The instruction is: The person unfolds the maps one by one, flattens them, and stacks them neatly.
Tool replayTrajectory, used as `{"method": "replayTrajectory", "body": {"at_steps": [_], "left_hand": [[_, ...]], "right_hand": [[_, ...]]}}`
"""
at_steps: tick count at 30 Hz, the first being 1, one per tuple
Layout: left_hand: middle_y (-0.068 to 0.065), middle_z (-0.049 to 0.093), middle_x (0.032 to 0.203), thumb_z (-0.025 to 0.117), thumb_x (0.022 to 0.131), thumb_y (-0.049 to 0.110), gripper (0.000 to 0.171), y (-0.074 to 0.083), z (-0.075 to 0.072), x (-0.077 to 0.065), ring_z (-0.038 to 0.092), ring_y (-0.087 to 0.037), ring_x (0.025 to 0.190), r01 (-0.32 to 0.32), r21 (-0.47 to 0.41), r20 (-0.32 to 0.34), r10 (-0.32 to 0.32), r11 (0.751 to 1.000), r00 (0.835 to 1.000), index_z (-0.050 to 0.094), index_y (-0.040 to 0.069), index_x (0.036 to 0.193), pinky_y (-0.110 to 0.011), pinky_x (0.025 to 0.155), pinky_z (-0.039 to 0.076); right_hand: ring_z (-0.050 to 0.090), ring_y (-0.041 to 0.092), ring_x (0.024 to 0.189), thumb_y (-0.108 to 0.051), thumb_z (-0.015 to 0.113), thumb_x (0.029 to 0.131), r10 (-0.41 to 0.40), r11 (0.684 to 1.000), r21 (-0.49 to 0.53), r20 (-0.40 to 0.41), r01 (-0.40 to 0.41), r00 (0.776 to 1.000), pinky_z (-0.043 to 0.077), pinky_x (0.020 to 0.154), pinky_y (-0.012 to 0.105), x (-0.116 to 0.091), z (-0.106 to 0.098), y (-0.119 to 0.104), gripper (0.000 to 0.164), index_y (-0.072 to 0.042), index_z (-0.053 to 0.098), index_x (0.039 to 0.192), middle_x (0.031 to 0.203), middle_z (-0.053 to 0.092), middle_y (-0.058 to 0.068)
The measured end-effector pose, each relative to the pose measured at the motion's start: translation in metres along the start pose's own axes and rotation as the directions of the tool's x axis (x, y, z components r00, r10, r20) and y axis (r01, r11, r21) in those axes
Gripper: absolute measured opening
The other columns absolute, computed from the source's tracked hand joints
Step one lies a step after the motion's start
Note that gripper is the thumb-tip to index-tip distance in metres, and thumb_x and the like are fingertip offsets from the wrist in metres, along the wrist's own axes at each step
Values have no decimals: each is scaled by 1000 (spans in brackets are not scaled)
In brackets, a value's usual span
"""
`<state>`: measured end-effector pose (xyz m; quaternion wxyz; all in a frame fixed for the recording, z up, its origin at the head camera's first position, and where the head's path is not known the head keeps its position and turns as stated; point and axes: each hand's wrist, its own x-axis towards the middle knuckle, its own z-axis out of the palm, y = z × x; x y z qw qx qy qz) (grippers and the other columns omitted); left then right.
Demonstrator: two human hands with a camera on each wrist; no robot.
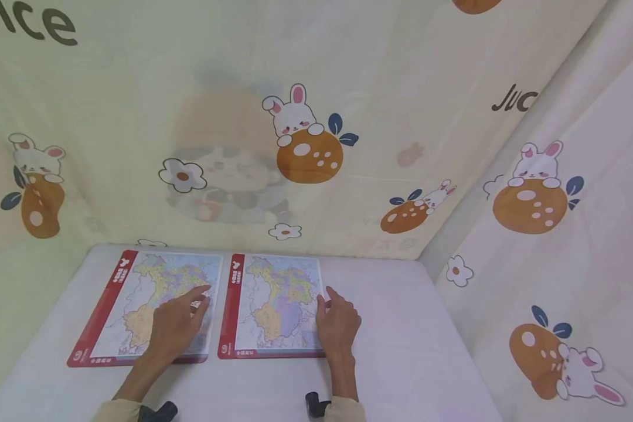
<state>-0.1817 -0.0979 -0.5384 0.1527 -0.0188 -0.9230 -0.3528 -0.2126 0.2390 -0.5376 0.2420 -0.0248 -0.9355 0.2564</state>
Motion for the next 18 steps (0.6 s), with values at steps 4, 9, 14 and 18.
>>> {"method": "replayTrajectory", "body": {"at_steps": [4,9,14,18], "left_hand": [[-14,84,104,69,104,18,32,9,13,9,62,-13,64,47,-56,-14,-48,997,999,75,7,134,-26,61,43],[-22,78,126,69,104,16,45,19,28,13,76,-32,94,163,-136,66,-155,977,986,64,2,146,-41,77,59],[-30,69,140,67,106,16,58,26,37,13,70,-46,122,235,-140,143,-215,962,966,49,-4,157,-58,97,60],[-31,68,132,63,107,14,61,32,42,17,68,-46,118,267,-167,180,-236,949,955,41,-7,160,-56,94,60]], "right_hand": [[67,21,67,-25,81,96,53,993,102,27,-55,998,54,67,38,3,7,5,40,-1,78,129,90,80,15],[61,29,96,-21,81,97,145,973,154,162,-170,976,53,87,45,-2,16,13,58,8,64,144,111,68,24],[70,44,102,-15,81,96,127,971,169,240,-171,962,60,94,57,-5,22,18,64,18,56,145,114,73,34],[77,47,98,-15,81,95,117,971,172,269,-167,956,64,90,58,-3,24,19,51,18,67,131,107,78,34]]}}
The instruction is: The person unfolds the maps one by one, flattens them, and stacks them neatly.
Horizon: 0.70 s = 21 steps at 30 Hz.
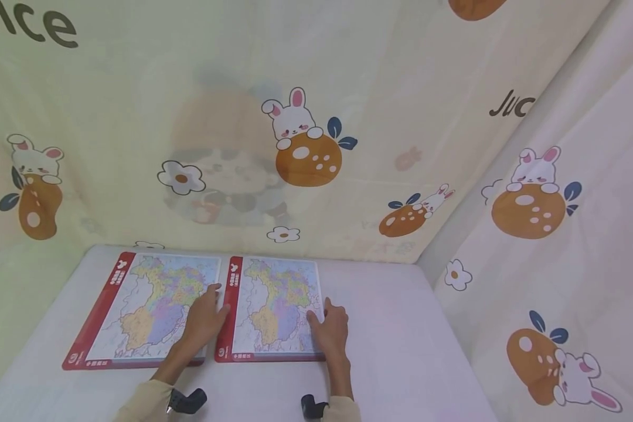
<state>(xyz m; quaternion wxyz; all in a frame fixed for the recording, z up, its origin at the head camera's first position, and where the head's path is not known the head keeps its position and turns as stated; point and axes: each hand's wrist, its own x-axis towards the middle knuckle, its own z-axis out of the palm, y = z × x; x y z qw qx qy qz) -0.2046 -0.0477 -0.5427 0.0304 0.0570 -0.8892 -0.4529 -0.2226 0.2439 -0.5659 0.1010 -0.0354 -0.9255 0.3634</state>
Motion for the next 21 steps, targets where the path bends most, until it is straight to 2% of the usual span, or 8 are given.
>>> {"method": "replayTrajectory", "body": {"at_steps": [3,5,8,12,15,17,21], "left_hand": [[-33,67,133,61,107,12,62,5,3,2,67,-48,119,29,-45,19,-28,999,999,38,-9,161,-58,94,60],[-35,65,137,60,107,11,61,7,4,3,66,-50,122,48,-68,21,-46,997,999,38,-9,160,-59,96,60],[-35,64,141,60,107,10,60,9,6,4,66,-52,126,66,-80,11,-65,995,998,38,-8,160,-60,97,61],[-34,62,148,60,108,10,57,10,7,5,64,-54,133,78,-101,-11,-80,992,997,40,-6,158,-62,101,60],[-33,61,151,58,108,9,55,9,7,6,61,-54,139,100,-151,-9,-103,983,995,41,-5,159,-64,107,58],[-33,61,150,59,107,8,55,7,7,7,62,-53,138,104,-176,-10,-107,979,994,42,-6,158,-64,107,58],[-34,64,144,62,105,4,55,3,7,10,66,-52,133,115,-216,-4,-119,969,993,46,-10,156,-62,106,59]], "right_hand": [[77,49,106,-15,82,95,19,1000,10,11,-19,1000,62,95,60,1,0,0,42,16,72,122,111,79,32],[75,51,113,-15,81,95,31,999,25,19,-32,999,60,99,62,1,0,0,41,14,73,123,117,79,32],[71,54,124,-13,81,94,43,998,50,8,-44,999,57,104,65,2,0,1,48,14,69,132,126,76,31],[74,47,113,-13,82,94,93,993,78,-7,-93,996,60,98,60,4,1,4,46,10,71,132,120,79,28],[74,36,95,-12,83,93,129,986,110,-13,-127,992,61,83,47,4,0,7,46,7,72,133,110,80,25],[71,29,87,-11,83,92,142,980,140,-16,-138,990,58,76,38,4,-1,9,47,4,72,136,106,80,24],[68,23,85,-10,82,92,171,970,177,-13,-166,985,56,75,32,3,-4,12,50,-3,70,140,109,79,23]]}}
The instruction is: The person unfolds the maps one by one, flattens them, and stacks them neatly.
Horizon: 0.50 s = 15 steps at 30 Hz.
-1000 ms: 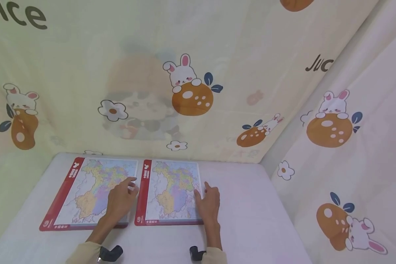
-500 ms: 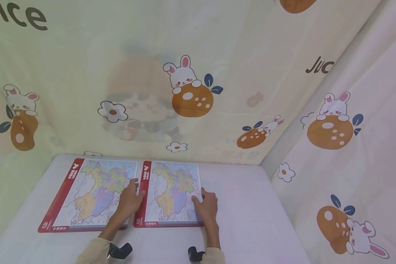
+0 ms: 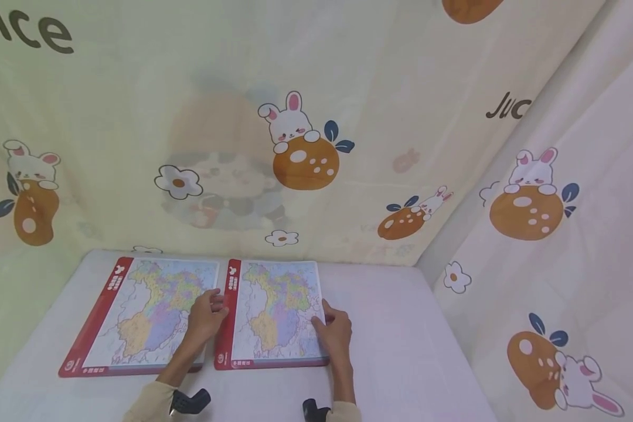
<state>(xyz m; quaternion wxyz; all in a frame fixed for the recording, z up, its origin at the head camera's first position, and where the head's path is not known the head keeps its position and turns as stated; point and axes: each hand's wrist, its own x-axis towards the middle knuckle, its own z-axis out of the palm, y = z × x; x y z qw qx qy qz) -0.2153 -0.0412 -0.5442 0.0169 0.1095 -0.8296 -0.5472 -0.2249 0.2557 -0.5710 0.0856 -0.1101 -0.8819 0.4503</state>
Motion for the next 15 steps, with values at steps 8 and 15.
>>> {"method": "replayTrajectory", "body": {"at_steps": [8,15], "left_hand": [[-29,70,138,72,99,-2,53,-9,-4,6,71,-47,127,25,-103,0,-25,994,1000,60,-3,150,-56,105,61],[-30,68,139,71,99,-3,59,-12,-6,6,74,-46,121,-10,-121,29,14,993,999,56,4,156,-53,96,65]], "right_hand": [[69,22,80,-8,82,93,39,998,55,42,-42,998,57,69,26,-3,-3,1,52,-6,68,143,107,77,23],[71,21,81,-6,82,93,30,995,91,57,-36,998,58,68,24,-4,-5,-4,53,-4,68,144,110,75,25]]}}
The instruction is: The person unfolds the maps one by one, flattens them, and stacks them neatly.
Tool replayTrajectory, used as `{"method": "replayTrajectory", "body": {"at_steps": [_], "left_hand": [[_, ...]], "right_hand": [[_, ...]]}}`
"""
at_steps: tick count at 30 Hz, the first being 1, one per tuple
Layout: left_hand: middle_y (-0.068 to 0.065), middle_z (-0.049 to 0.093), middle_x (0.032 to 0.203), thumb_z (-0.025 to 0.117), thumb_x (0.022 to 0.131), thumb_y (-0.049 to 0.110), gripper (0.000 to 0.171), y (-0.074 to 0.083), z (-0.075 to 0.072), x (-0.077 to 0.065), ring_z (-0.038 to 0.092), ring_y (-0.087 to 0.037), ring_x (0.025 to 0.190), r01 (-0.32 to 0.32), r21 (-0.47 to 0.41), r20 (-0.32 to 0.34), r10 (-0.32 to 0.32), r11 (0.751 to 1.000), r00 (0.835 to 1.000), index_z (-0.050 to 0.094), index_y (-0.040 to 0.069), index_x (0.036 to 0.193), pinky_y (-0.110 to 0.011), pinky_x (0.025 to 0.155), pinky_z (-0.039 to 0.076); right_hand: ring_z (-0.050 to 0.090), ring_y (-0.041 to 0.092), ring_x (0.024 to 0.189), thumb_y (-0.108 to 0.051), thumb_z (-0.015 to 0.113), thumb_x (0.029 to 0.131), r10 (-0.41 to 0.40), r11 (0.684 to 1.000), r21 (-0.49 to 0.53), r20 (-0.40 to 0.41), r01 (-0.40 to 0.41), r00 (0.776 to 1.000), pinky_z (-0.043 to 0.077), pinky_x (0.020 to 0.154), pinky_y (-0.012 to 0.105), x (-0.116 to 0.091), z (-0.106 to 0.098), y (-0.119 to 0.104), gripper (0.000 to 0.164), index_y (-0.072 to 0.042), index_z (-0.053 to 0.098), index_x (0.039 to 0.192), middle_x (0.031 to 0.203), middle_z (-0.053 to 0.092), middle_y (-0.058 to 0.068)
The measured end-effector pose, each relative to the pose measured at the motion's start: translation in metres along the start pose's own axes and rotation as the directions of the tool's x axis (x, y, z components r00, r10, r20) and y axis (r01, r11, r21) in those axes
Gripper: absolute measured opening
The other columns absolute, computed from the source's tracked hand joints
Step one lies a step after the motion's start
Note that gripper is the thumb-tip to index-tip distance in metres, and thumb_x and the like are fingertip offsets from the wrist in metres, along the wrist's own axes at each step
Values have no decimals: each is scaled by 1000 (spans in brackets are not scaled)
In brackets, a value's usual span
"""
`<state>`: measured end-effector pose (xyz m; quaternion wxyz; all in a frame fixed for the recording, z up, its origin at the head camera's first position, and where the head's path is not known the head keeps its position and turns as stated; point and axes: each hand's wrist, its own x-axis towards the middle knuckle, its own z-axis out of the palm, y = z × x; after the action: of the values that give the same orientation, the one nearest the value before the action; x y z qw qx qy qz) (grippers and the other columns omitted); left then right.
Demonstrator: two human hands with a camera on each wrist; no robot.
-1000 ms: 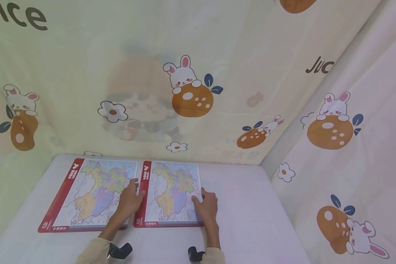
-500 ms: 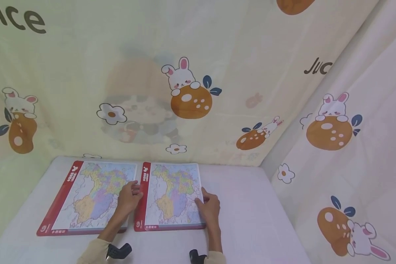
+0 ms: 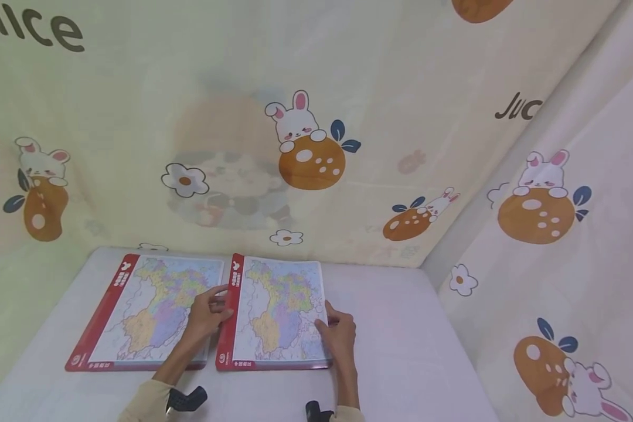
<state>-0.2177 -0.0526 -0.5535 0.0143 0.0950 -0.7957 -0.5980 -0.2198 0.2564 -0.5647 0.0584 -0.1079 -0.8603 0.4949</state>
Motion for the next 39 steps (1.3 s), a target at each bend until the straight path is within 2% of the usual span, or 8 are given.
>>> {"method": "replayTrajectory", "body": {"at_steps": [6,24,30,39], "left_hand": [[-30,69,138,73,94,-7,66,0,-3,0,76,-45,115,-4,11,16,4,1000,1000,56,4,157,-49,89,67],[-27,70,136,75,93,-6,71,-7,-9,4,76,-42,114,-3,35,45,2,999,999,54,8,159,-48,89,67],[-30,70,136,75,91,-8,70,-9,-12,3,77,-44,113,-22,3,49,22,1000,999,55,4,157,-48,88,68],[-30,70,137,74,91,-9,69,-6,-16,4,76,-44,116,-27,-26,46,29,999,999,56,4,156,-50,92,66]], "right_hand": [[70,20,84,-3,81,93,27,999,42,14,-27,1000,57,68,21,0,1,2,56,-7,66,147,112,73,24],[58,17,79,-1,82,90,28,998,55,25,-29,999,49,66,19,2,2,3,57,-8,68,145,105,73,21],[67,15,78,3,82,90,34,993,109,27,-37,999,57,68,18,0,3,4,59,-9,68,145,110,74,25],[72,15,79,6,79,91,21,987,157,18,-23,1000,59,70,17,3,5,3,59,-9,68,146,113,74,28]]}}
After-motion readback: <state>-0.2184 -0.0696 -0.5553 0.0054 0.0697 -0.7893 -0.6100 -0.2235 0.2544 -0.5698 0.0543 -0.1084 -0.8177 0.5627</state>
